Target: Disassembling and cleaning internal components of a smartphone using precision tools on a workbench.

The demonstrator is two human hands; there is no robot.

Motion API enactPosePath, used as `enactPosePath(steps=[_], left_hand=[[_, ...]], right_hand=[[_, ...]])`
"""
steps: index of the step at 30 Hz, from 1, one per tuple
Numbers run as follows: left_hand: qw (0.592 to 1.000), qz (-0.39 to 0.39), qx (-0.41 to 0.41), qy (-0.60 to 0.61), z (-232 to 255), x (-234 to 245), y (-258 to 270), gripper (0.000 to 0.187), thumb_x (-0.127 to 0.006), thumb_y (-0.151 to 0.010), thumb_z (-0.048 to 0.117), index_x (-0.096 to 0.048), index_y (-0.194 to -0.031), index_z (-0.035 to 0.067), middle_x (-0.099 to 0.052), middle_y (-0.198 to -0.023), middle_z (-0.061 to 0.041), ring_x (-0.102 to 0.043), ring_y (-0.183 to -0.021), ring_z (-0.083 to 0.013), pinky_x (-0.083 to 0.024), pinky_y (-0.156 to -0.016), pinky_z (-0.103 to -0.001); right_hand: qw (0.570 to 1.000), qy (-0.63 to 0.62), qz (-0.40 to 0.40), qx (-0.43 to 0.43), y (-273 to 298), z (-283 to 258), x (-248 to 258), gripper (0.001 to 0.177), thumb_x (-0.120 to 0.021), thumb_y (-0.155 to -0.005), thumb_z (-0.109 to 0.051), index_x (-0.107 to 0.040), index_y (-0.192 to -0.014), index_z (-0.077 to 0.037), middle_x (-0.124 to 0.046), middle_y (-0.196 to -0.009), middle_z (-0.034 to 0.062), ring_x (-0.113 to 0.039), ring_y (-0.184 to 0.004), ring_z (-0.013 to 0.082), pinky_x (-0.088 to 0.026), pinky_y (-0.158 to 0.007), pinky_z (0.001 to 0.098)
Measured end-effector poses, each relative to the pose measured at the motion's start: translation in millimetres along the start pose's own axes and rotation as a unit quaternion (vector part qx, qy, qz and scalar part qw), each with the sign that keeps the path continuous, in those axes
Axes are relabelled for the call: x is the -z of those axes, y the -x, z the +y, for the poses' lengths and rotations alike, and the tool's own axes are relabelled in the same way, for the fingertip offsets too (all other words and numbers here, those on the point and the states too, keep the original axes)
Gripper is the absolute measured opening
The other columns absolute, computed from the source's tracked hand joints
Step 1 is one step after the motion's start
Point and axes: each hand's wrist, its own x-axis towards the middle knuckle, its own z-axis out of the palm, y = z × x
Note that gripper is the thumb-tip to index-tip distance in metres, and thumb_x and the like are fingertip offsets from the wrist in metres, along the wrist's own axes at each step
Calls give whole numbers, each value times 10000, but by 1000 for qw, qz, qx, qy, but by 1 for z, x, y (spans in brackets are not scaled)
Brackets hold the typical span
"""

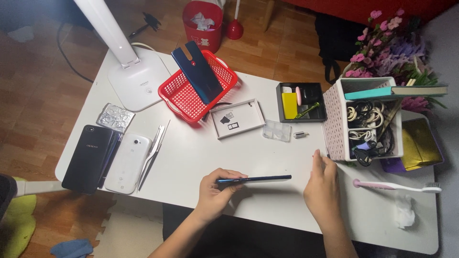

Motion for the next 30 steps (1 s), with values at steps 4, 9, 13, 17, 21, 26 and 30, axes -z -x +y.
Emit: enactPosePath(steps=[4,9,13,17,21,26,30], left_hand=[[1000,5,-1,3,3,0,0,175,-753,-841,-38,-678,-934,91,-797,-973,-140,-787,-966,-275,-622,-892,-372],[999,30,14,-13,2,0,-1,190,-763,-824,-46,-691,-920,100,-804,-979,-122,-782,-980,-252,-620,-903,-353],[999,30,32,-16,4,-1,-1,183,-769,-812,-45,-708,-926,84,-806,-987,-130,-787,-985,-252,-634,-904,-352],[998,49,45,-11,3,-1,-2,163,-784,-811,-5,-713,-921,92,-809,-982,-123,-781,-973,-233,-610,-904,-340],[993,58,107,0,10,0,-6,205,-842,-794,14,-710,-950,-3,-818,-922,-149,-766,-905,-191,-632,-810,-307],[989,70,133,2,7,-1,-8,225,-849,-792,24,-717,-970,-14,-815,-928,-163,-766,-896,-197,-639,-806,-303],[985,74,152,19,-5,7,-9,303,-886,-753,23,-725,-1002,-37,-803,-933,-194,-762,-891,-203,-639,-822,-307]], right_hand=[[987,131,79,55,-28,-33,20,569,-647,-876,-125,-581,-1441,-114,-518,-1475,204,-544,-1272,430,-481,-989,576],[934,-167,14,314,-106,-81,29,261,-715,-933,-128,-745,-1189,-87,-725,-1138,110,-662,-1036,294,-509,-948,415],[920,-228,-96,303,-159,-142,10,128,-705,-936,-165,-753,-1038,-104,-699,-964,50,-661,-901,231,-495,-834,346],[933,-36,-315,171,-176,-183,20,190,-726,-921,-265,-655,-1073,-175,-678,-1181,33,-619,-1064,233,-477,-856,388],[934,-39,-297,196,-175,-187,22,65,-744,-883,-175,-700,-870,-128,-628,-876,51,-665,-874,261,-511,-818,398],[925,-186,-285,171,-174,-170,29,52,-707,-911,-91,-676,-871,-80,-665,-798,75,-689,-760,225,-521,-732,341],[882,-368,-169,240,-170,-144,51,108,-734,-885,22,-744,-969,-43,-763,-781,125,-710,-652,173,-516,-633,273]])
